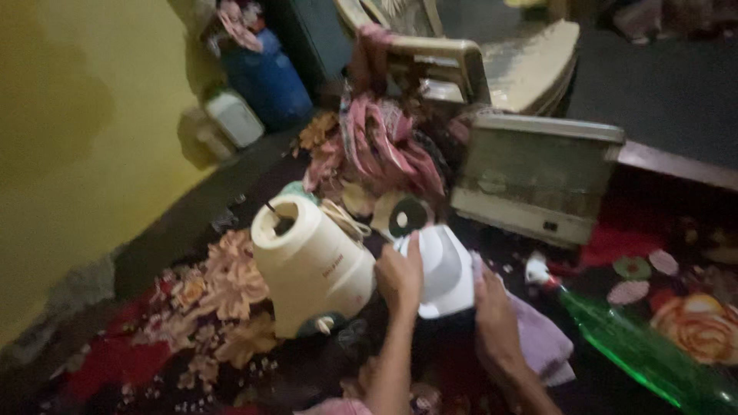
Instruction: The person cleans a white electric kettle by spraying it with a liquid from a green bottle and wiping it with a cloth. They clean the lid, the inside, and the outside of the kettle.
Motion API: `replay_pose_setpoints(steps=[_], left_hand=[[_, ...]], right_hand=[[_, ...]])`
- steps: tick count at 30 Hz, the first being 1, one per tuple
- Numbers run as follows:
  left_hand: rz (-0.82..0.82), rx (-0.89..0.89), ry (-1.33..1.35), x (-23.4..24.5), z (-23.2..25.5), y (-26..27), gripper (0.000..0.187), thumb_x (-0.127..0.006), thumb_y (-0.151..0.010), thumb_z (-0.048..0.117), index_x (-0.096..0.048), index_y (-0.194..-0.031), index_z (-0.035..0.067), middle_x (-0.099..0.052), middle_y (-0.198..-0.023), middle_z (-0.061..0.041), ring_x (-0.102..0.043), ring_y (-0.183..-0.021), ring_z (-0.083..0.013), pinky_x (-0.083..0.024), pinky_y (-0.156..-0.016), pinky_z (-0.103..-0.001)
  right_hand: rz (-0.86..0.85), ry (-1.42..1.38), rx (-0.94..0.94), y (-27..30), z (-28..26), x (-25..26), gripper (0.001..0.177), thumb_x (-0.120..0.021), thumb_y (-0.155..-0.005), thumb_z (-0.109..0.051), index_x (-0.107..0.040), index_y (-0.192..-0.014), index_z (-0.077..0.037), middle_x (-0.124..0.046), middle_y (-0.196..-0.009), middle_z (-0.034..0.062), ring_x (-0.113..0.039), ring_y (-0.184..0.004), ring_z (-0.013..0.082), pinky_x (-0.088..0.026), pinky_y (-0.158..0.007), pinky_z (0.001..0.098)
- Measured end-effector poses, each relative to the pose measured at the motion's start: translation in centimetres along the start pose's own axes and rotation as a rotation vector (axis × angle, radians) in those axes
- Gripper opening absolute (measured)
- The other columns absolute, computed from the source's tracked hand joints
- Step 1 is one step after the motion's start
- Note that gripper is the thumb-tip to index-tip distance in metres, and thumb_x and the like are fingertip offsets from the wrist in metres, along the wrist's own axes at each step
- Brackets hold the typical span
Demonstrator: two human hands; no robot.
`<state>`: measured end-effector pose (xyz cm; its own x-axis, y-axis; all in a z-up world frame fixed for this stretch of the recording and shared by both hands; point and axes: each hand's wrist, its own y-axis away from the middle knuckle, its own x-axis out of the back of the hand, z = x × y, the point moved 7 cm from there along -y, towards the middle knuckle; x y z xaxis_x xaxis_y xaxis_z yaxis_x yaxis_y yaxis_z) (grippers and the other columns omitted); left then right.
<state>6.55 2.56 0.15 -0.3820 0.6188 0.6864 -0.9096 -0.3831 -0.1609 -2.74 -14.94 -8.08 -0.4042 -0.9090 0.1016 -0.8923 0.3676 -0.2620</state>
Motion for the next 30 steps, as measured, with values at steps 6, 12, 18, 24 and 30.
replay_pose_setpoints(steps=[6,12,18,24,30], left_hand=[[0.033,0.022,-0.054,-0.9,-0.7,-1.0,0.067,-0.069,-0.086,0.059,-0.071,-0.089,-0.008,-0.07,-0.091,-0.035,-0.069,-0.089,-0.052,-0.055,-0.081,-0.057],[0.012,-0.025,-0.054,-0.6,-0.4,-0.7,0.068,-0.068,-0.089,0.059,-0.071,-0.089,-0.009,-0.07,-0.092,-0.035,-0.069,-0.089,-0.0522,-0.055,-0.082,-0.056],[0.017,-0.019,0.0,0.4,1.1,0.5,0.065,-0.067,-0.088,0.057,-0.071,-0.095,-0.007,-0.07,-0.092,-0.034,-0.07,-0.09,-0.0515,-0.055,-0.081,-0.056],[-0.026,-0.025,0.049,-1.1,0.5,0.7,0.061,-0.069,-0.09,0.053,-0.07,-0.1,-0.007,-0.072,-0.094,-0.032,-0.071,-0.089,-0.0477,-0.055,-0.08,-0.053],[-0.512,0.155,1.025,-5.8,0.5,4.9,0.033,-0.067,-0.099,0.022,-0.057,-0.12,-0.002,-0.065,-0.082,-0.005,-0.064,-0.066,-0.0104,-0.057,-0.06,-0.028]], right_hand=[[-0.002,0.444,0.46,4.9,-5.7,0.2,0.045,-0.052,-0.098,-0.015,-0.057,-0.143,-0.011,-0.047,-0.157,0.0195,-0.038,-0.146,0.0387,-0.029,-0.119,0.0451],[0.062,0.298,0.33,3.9,-3.4,1.6,0.041,-0.044,-0.11,-0.011,-0.05,-0.15,-0.007,-0.049,-0.157,0.0146,-0.045,-0.149,0.0328,-0.034,-0.125,0.0426],[0.06,0.398,0.329,5.2,-4.3,1.1,0.044,-0.056,-0.102,-0.008,-0.057,-0.146,-0.006,-0.051,-0.155,0.0171,-0.043,-0.147,0.0373,-0.03,-0.121,0.0462],[0.015,0.247,0.349,4.3,-5.4,2.6,0.037,-0.058,-0.1,-0.008,-0.066,-0.136,-0.009,-0.063,-0.146,0.0135,-0.05,-0.145,0.036,-0.037,-0.12,0.044],[0.067,0.351,0.018,0.9,-4.8,6.9,0.03,-0.057,-0.103,-0.009,-0.071,-0.129,-0.003,-0.075,-0.113,0.0164,-0.07,-0.094,0.0256,-0.056,-0.083,0.0353]])
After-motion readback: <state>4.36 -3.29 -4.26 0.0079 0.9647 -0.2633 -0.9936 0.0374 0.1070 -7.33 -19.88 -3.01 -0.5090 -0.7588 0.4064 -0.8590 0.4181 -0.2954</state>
